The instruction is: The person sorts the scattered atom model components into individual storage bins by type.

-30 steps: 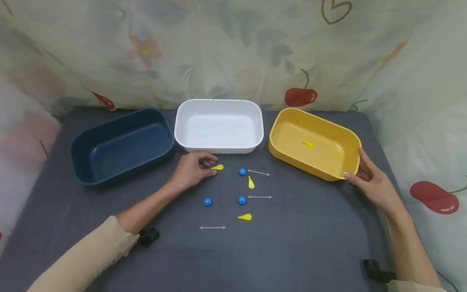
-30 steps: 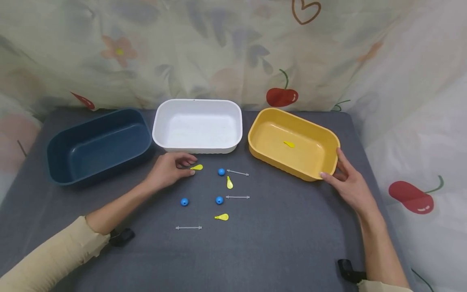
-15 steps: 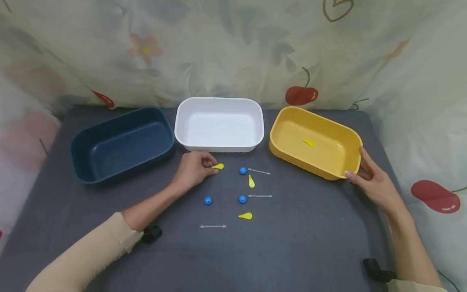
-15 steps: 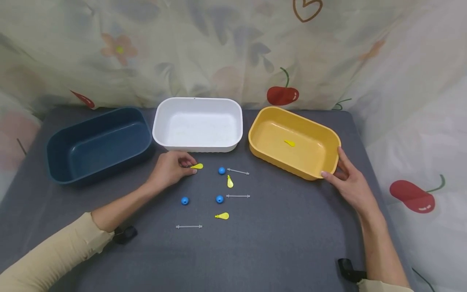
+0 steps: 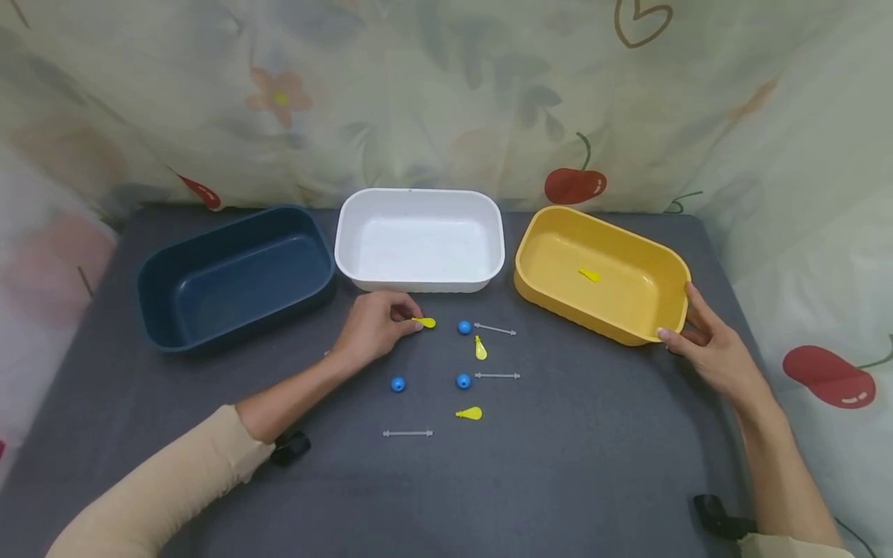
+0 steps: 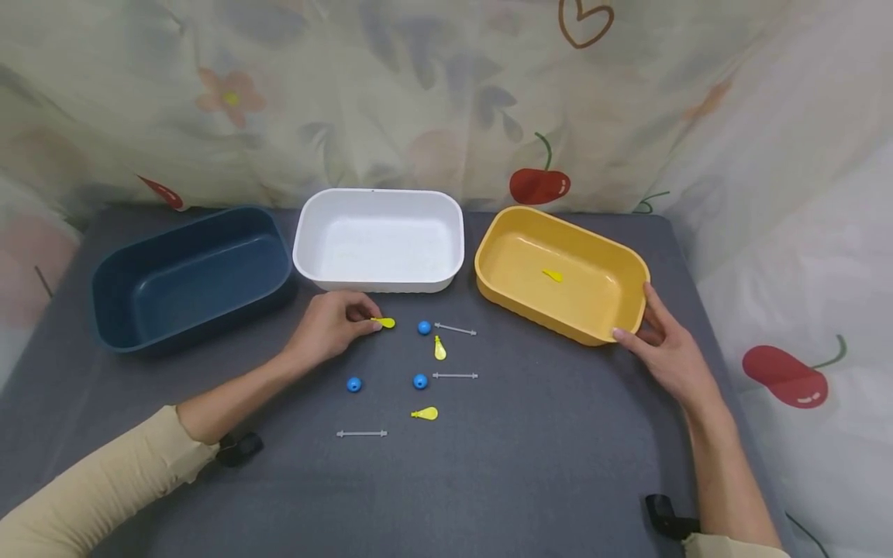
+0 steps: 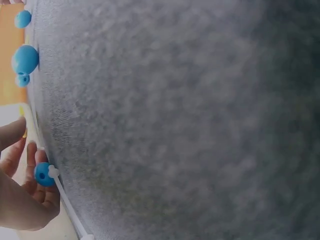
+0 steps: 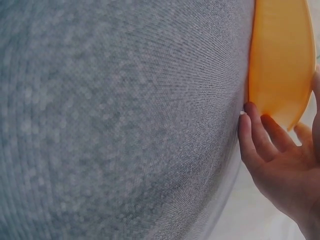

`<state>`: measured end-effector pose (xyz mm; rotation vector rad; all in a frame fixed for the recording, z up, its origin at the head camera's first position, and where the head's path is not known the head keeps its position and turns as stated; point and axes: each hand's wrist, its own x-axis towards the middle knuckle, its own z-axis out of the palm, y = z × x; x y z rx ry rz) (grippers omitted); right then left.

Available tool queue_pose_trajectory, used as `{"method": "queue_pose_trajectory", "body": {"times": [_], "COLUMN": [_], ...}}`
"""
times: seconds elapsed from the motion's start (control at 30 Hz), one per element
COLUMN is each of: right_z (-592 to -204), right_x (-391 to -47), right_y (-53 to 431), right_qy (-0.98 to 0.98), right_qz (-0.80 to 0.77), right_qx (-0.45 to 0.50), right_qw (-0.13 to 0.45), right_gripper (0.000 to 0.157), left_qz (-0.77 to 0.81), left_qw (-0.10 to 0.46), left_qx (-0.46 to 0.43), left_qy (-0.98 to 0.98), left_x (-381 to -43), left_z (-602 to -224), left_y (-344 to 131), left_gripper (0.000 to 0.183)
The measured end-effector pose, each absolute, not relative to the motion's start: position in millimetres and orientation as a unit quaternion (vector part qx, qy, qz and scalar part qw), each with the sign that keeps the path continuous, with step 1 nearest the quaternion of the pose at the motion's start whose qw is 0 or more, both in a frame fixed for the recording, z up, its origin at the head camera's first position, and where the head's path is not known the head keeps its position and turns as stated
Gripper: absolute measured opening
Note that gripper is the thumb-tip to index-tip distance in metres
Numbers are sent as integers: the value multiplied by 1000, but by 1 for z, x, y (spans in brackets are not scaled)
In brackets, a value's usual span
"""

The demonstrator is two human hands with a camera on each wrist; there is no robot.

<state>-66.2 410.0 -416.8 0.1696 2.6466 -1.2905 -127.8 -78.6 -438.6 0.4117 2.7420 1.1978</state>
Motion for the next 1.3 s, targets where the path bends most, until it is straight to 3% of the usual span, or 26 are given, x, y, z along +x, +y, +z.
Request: {"method": "queue_pose_trajectory", "body": {"times": [0.47, 1.3], "right_z": [-416, -416], "right_x": [-66, -65], "right_y": [410, 410], "right_qy": [892, 890], "right_qz": [-439, -443], "right_qx": [56, 56], "right_qw": [95, 96], "right_gripper": [91, 90], "left_qz": [415, 475], "left_qw": [30, 38], "left_qx": [159, 221], "left_qy": [895, 851], "left_x": [-121, -124], "left_z": [-430, -391], "left_y": [-76, -43], "left_gripper": [10, 14]}}
